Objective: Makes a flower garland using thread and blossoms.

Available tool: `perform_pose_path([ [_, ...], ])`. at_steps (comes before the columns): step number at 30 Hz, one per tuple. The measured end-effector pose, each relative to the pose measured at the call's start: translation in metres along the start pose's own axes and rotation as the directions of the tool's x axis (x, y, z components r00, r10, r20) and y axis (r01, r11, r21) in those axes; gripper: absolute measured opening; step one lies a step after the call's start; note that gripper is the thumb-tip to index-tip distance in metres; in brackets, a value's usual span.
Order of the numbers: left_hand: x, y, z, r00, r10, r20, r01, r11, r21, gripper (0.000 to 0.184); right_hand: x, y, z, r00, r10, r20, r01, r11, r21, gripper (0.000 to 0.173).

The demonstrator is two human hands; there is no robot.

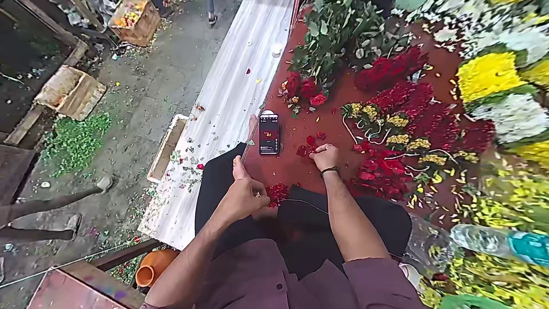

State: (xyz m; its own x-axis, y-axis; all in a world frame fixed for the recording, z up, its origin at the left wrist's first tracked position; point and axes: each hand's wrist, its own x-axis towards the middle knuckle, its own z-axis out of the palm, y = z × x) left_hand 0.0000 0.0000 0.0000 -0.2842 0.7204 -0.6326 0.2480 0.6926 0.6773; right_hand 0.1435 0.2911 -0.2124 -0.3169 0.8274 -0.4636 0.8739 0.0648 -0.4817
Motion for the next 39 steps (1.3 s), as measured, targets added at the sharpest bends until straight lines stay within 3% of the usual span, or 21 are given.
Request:
perform_pose_path([
  [4,-0.001,-0.002,0.001,1.0,-0.017,0.001,0.017,1.0,-0.02,0.017,-0.007,0.004,-0.021,0.997,0.001,0.071,-0.025,0.943,0.331,0.038],
  [8,0.0,0.007,0.004,1.0,0.007,0.011,-0.007,1.0,-0.004,0.017,-0.031,-0.007,-0.051,0.993,0.027,0.115,-0.08,0.87,0.487,0.023],
  [15,-0.001,0.008,0.011,0.998,0.048,0.03,-0.048,0.999,-0.004,0.018,-0.06,-0.014,-0.079,0.992,0.038,0.116,-0.101,0.788,0.608,0.02],
  [21,-0.003,0.011,0.008,0.999,0.045,0.018,-0.046,0.999,0.014,0.017,-0.069,-0.006,-0.073,0.994,-0.033,0.103,-0.047,0.73,0.682,0.028],
  [27,-0.002,0.012,0.009,1.0,0.025,0.003,-0.025,0.999,0.042,0.017,-0.078,-0.01,-0.075,0.985,-0.055,0.162,-0.086,0.661,0.746,0.017],
  [31,0.001,0.014,0.011,1.0,0.021,0.008,-0.021,0.999,0.039,0.017,-0.077,-0.005,-0.072,0.983,-0.11,0.147,-0.044,0.638,0.769,0.013],
  [35,0.002,0.015,0.01,1.0,0.021,0.013,-0.022,0.999,0.039,0.018,-0.08,-0.006,-0.074,0.973,-0.16,0.167,-0.026,0.639,0.768,0.022],
  [39,-0.001,0.012,0.007,1.0,0.017,-0.008,-0.017,1.0,0.021,0.018,-0.087,-0.01,-0.077,0.95,-0.296,0.103,0.127,0.664,0.737,0.027],
])
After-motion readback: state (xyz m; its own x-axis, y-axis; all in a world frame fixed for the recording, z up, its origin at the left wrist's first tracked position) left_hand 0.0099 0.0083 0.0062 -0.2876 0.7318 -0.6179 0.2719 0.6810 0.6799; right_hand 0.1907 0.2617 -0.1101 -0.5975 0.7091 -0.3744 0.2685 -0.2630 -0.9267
